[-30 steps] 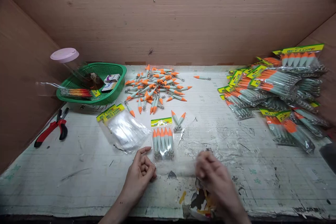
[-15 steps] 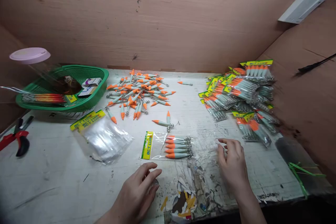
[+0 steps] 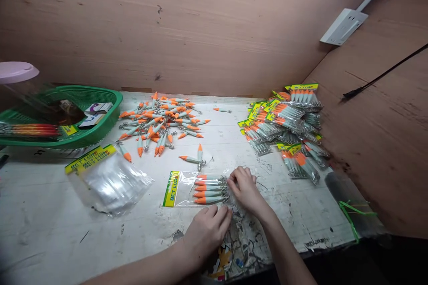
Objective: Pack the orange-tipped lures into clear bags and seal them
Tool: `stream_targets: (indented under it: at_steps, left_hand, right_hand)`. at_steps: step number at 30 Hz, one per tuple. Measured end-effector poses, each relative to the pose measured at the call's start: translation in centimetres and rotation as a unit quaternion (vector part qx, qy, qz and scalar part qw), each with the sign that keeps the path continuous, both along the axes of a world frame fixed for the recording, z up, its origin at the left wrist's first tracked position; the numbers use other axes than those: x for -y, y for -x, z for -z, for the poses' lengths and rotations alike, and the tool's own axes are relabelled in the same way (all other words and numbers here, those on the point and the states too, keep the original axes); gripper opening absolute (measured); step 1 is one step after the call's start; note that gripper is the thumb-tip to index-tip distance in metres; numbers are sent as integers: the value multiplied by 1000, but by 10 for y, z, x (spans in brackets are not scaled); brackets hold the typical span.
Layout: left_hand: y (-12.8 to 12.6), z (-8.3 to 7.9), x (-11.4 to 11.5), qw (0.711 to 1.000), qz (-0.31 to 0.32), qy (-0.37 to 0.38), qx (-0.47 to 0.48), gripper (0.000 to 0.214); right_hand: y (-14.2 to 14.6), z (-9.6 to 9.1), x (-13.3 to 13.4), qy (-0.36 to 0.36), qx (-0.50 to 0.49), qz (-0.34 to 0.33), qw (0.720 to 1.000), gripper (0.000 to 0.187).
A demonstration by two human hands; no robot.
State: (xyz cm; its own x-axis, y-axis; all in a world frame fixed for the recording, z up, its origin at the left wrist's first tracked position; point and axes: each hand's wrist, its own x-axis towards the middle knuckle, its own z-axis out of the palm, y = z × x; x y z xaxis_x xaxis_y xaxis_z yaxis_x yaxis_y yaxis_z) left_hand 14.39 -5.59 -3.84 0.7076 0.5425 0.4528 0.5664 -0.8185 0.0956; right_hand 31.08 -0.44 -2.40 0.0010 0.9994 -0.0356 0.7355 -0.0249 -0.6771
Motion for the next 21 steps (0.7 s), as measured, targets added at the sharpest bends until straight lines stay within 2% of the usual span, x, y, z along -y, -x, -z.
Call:
stream_targets:
  at_steps: [7, 12, 14, 16, 18, 21]
  left_hand:
    - [38, -5, 14, 993, -72, 71, 57, 14]
    - [49, -6, 18, 988, -105, 96, 56, 17]
    - [51, -8, 12, 984, -141, 98, 43, 31]
    - [52, -9, 0, 983, -158, 96, 20, 58]
    - [53, -6, -14, 985, -130, 112, -8, 83]
    - [54, 4, -31, 984, -66, 158, -46, 92]
  right_hand:
    - [15, -33, 12, 95, -160, -37, 982, 29]
    - [26, -45, 16, 155, -285, 9, 946, 32]
    - [27, -44, 14, 173, -305, 33, 936, 34]
    - [26, -40, 12, 182, -292, 37, 938, 36]
    - [25, -35, 10, 187, -277, 35, 942, 36]
    - [23, -21, 8, 173, -234, 44, 956, 35]
